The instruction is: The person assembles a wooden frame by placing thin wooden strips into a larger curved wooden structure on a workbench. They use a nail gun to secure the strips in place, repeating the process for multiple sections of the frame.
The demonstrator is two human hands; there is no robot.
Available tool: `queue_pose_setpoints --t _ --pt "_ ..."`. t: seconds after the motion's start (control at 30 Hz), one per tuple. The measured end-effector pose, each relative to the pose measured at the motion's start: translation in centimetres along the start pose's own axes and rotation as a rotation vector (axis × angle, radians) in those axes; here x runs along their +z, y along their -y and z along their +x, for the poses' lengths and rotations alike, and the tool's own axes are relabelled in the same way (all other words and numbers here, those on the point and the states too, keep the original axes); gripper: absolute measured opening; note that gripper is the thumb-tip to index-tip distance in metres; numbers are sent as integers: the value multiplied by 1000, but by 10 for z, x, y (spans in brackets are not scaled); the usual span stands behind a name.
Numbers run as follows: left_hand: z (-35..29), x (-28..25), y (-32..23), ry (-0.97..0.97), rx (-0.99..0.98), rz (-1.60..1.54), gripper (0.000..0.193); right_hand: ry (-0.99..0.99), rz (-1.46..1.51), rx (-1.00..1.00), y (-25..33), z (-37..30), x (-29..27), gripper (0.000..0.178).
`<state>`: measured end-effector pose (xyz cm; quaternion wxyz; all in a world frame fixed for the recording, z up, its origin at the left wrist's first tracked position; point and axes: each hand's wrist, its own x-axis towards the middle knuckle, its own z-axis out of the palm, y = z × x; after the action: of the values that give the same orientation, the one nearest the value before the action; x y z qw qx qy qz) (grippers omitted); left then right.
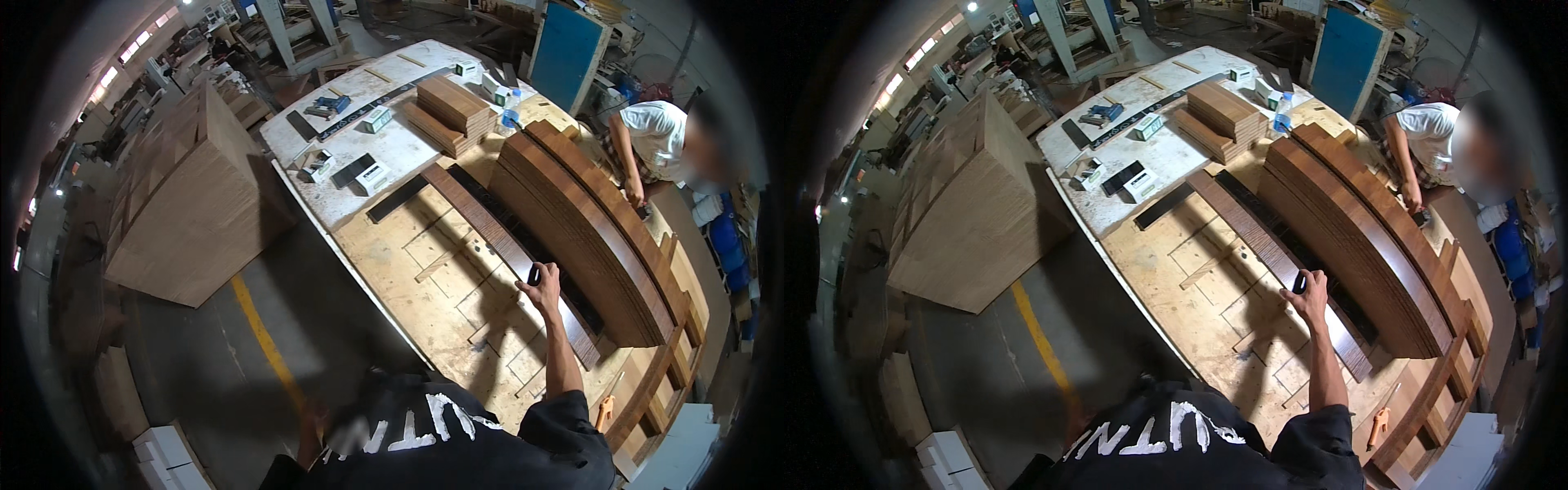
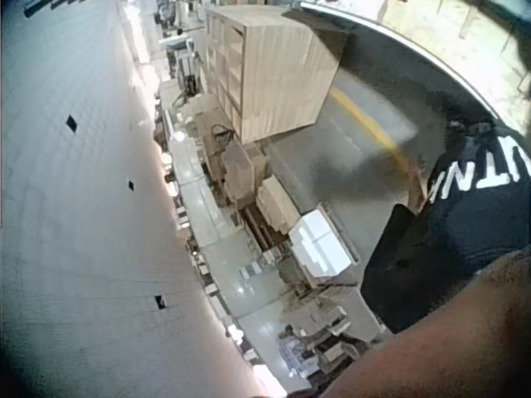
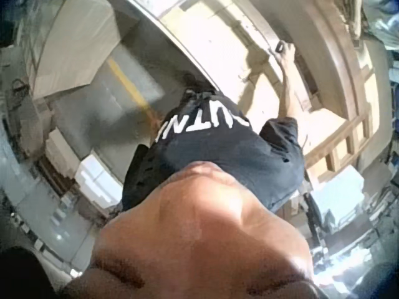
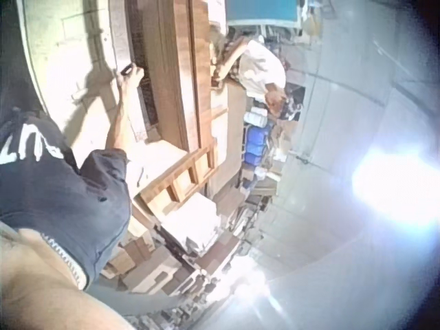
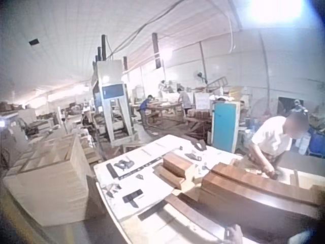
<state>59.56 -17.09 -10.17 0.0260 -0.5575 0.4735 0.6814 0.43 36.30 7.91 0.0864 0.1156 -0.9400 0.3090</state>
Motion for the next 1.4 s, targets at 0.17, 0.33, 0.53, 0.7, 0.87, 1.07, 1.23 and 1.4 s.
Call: queue_pose_setpoints --t 0.17,0.33,0.53,0.7,0.87,1.07,1.23,1.4 --pt "9 -24 -1 -124 7 84 39 61 -91 -22 -7 15 34 70" --pt "-9 32 43 24 122 328 34 85 -150 54 -36 14 34 70" --pt "-45 37 73 181 223 600 27 34 -217 82 -48 0 50 64" --pt "-44 -7 40 135 272 637 23 -76 -261 89 -55 9 62 55" --pt "-34 -8 30 137 363 706 20 -89 -249 43 -60 6 67 54" --pt "-15 11 33 179 883 897 22 -117 -235 -33 -46 16 82 43" --pt "-2 18 28 557 543 -67 26 -94 -302 -35 -31 30 92 38" --pt "7 13 32 184 284 369 35 -24 -324 66 -16 37 108 45"
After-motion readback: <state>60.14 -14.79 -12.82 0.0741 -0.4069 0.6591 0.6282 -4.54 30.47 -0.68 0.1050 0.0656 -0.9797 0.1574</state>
